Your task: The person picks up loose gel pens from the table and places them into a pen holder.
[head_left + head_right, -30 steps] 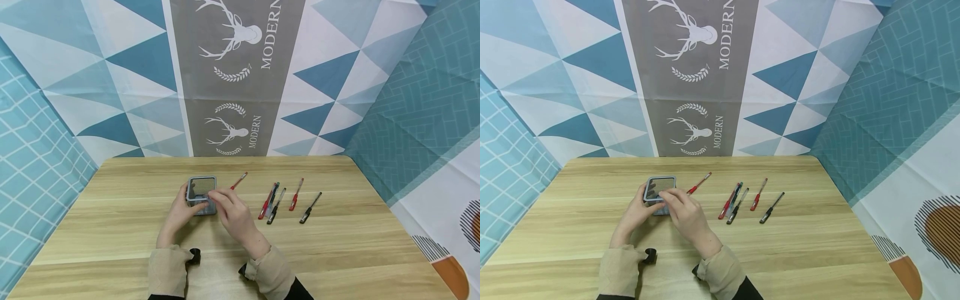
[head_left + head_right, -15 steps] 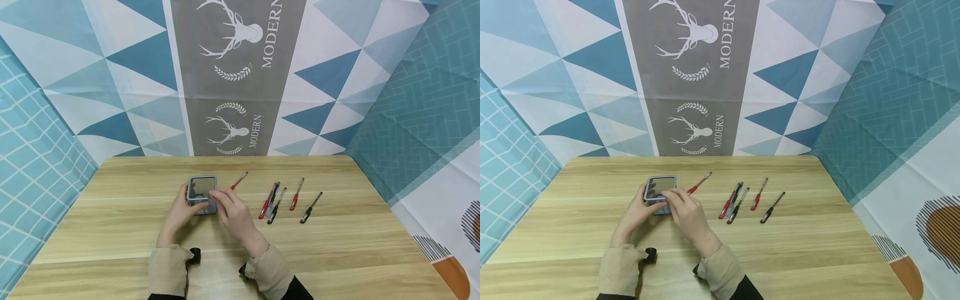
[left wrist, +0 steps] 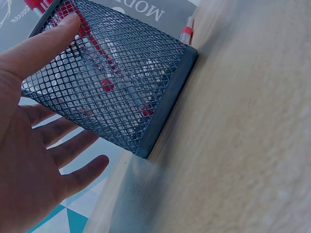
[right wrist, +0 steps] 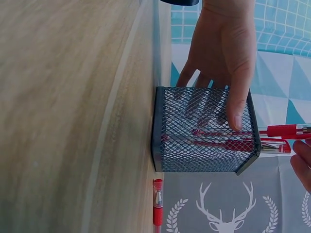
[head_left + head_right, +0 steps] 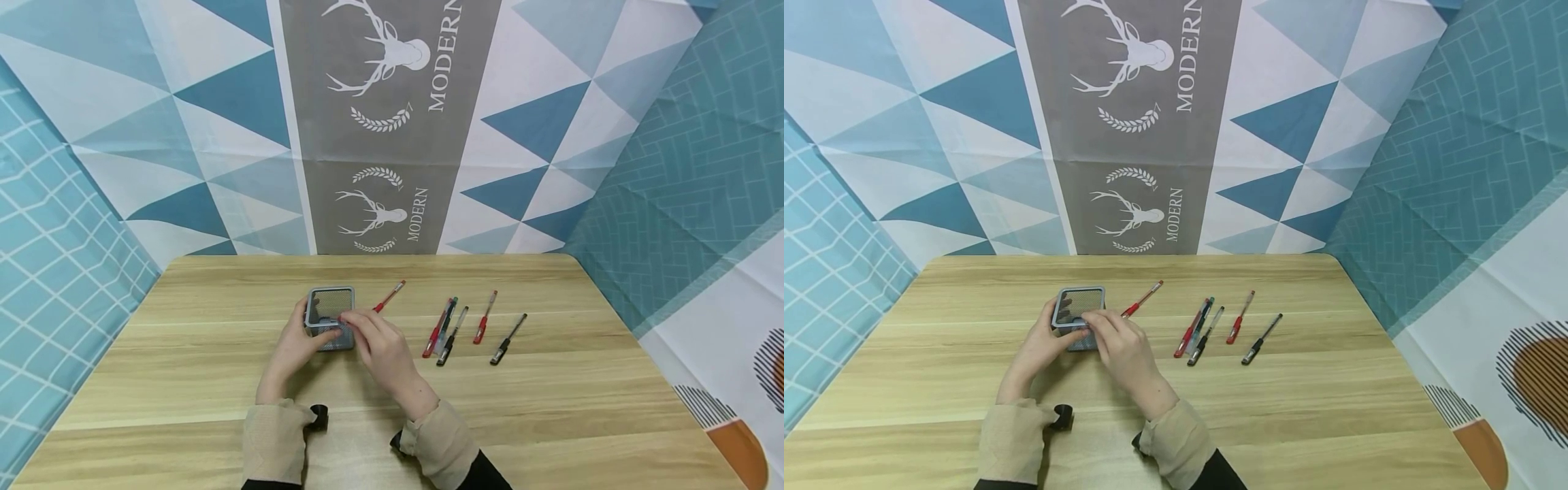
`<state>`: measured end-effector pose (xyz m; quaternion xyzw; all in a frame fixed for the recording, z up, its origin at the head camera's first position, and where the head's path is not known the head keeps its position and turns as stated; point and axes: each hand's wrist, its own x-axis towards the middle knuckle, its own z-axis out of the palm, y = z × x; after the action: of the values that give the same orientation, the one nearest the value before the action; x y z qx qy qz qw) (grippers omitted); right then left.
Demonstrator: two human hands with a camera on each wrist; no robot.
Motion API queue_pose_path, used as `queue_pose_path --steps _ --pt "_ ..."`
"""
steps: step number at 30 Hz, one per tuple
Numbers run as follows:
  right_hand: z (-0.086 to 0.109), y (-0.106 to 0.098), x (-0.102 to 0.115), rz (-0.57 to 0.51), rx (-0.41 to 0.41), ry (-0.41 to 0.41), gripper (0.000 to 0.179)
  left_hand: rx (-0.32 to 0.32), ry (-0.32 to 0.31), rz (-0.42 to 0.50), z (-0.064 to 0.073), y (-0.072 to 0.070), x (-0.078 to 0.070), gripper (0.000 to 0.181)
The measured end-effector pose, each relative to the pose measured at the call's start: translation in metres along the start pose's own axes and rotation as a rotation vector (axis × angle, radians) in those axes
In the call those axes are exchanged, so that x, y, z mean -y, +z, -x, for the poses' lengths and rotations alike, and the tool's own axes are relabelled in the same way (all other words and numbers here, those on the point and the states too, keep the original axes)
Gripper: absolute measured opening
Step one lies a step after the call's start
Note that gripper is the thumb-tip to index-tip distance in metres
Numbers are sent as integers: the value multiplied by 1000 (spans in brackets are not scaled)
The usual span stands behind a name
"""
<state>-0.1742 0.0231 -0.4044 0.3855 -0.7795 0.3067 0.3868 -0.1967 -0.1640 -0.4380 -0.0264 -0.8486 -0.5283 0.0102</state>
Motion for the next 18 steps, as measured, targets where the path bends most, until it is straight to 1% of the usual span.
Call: queue_pose_path --steps 5,10,18 --pt "1 1 0 28 10 -16 24 4 -1 7 1 0 0 93" --pt "1 2 -1 53 2 -37 27 5 2 10 1 0 1 93" --pt "1 4 -1 57 -3 -18 20 3 5 7 0 0 1 95"
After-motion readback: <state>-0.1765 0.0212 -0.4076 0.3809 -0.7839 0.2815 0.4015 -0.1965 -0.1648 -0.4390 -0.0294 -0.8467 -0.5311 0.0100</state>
